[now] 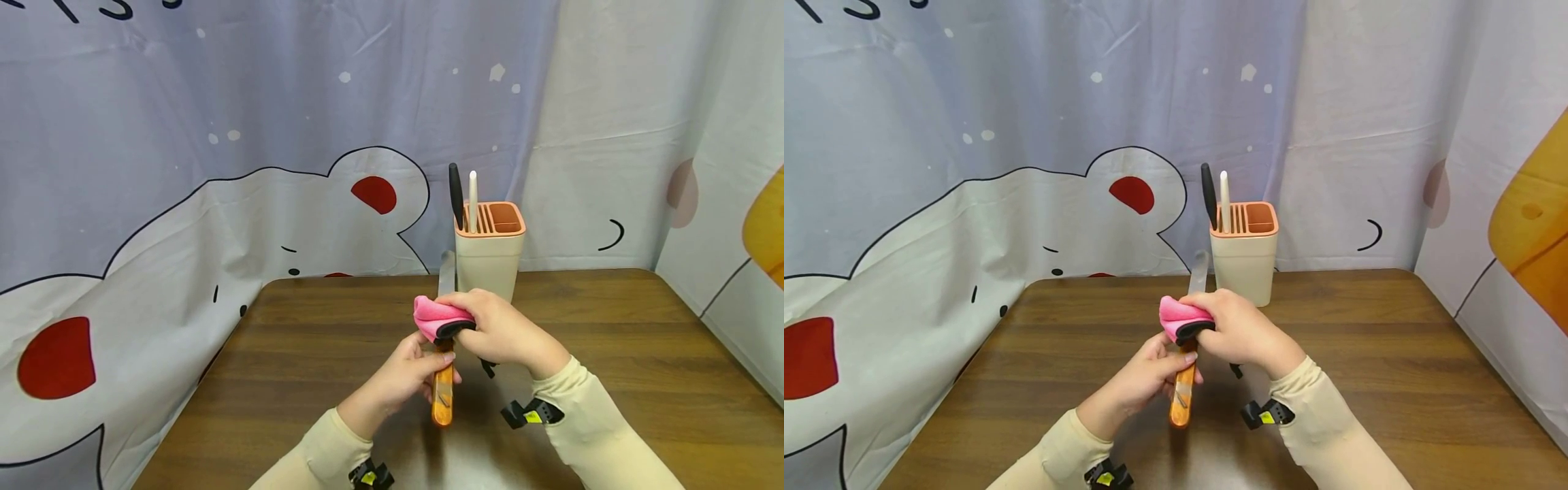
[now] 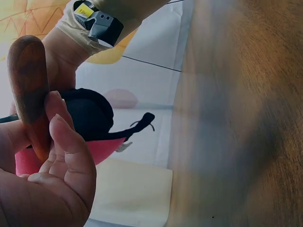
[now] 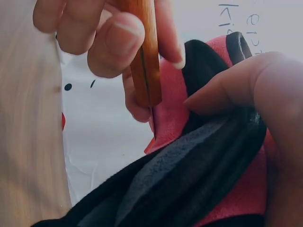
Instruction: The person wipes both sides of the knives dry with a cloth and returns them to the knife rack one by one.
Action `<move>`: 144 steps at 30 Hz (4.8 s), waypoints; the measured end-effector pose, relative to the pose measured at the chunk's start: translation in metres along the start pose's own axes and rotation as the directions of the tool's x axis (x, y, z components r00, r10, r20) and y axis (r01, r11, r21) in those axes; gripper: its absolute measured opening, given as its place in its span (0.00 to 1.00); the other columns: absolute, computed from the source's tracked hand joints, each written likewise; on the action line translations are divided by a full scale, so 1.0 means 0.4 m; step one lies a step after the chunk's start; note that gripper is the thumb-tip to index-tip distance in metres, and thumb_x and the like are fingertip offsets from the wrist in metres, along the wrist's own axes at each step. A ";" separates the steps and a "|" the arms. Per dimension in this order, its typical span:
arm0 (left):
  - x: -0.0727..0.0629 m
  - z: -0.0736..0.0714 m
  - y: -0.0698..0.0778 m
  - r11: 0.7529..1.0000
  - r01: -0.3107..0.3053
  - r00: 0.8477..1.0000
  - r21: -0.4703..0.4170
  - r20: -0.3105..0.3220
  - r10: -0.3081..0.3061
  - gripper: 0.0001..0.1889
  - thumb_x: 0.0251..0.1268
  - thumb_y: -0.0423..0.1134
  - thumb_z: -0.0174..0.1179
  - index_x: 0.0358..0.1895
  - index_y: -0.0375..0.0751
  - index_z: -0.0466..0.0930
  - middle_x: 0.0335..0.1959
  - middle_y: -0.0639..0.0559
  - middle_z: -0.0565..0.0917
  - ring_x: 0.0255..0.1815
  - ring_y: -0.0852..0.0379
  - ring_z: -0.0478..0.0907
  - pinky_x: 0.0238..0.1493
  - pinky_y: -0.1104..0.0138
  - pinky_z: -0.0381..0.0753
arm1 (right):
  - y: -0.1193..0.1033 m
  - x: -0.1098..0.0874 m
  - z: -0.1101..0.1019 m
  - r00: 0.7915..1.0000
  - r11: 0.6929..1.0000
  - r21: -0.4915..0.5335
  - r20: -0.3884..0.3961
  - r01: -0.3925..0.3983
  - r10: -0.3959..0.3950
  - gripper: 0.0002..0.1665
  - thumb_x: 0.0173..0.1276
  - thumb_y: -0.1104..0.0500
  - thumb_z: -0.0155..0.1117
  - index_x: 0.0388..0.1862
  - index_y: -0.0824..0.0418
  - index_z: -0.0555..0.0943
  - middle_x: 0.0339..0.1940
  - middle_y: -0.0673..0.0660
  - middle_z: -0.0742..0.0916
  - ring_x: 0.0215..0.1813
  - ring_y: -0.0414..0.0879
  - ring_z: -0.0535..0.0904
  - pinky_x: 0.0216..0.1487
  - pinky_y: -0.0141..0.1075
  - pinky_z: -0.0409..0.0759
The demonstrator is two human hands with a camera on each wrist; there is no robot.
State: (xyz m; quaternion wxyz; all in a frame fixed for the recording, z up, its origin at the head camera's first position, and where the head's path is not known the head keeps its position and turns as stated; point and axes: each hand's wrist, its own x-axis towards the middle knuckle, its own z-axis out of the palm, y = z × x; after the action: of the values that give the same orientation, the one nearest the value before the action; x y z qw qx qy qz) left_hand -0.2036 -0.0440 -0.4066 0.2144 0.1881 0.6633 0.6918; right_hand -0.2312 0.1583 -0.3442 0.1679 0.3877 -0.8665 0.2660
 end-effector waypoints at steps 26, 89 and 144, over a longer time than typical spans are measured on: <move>0.013 -0.014 -0.030 0.999 0.043 0.999 -0.025 -0.033 -0.044 0.20 0.75 0.39 0.58 0.63 0.34 0.68 0.27 0.57 0.88 0.23 0.62 0.84 0.19 0.68 0.80 | 0.049 -0.008 -0.023 0.982 0.946 0.313 0.188 -0.085 0.026 0.21 0.67 0.64 0.62 0.57 0.47 0.82 0.34 0.43 0.88 0.39 0.39 0.82 0.44 0.33 0.81; 0.016 -0.008 -0.037 0.999 0.038 0.998 -0.007 -0.044 -0.038 0.14 0.72 0.40 0.60 0.55 0.42 0.70 0.24 0.55 0.88 0.19 0.62 0.81 0.15 0.73 0.70 | 0.046 0.007 0.027 0.993 0.994 0.023 0.056 -0.110 0.108 0.24 0.64 0.60 0.67 0.60 0.49 0.84 0.38 0.46 0.88 0.36 0.40 0.77 0.40 0.36 0.78; 0.013 -0.029 -0.017 0.997 0.030 1.000 -0.069 -0.006 -0.031 0.24 0.73 0.36 0.59 0.69 0.42 0.66 0.32 0.56 0.90 0.19 0.62 0.83 0.18 0.70 0.80 | 0.084 -0.015 -0.040 0.988 0.929 0.359 0.144 -0.096 0.046 0.24 0.69 0.61 0.65 0.64 0.51 0.81 0.48 0.48 0.89 0.46 0.41 0.83 0.51 0.34 0.82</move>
State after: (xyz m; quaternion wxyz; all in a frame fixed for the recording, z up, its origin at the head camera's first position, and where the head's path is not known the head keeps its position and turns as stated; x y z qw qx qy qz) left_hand -0.2141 -0.0508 -0.4142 0.2291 0.1680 0.6425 0.7117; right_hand -0.2515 0.1901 -0.3456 0.0251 0.3974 -0.8248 0.4015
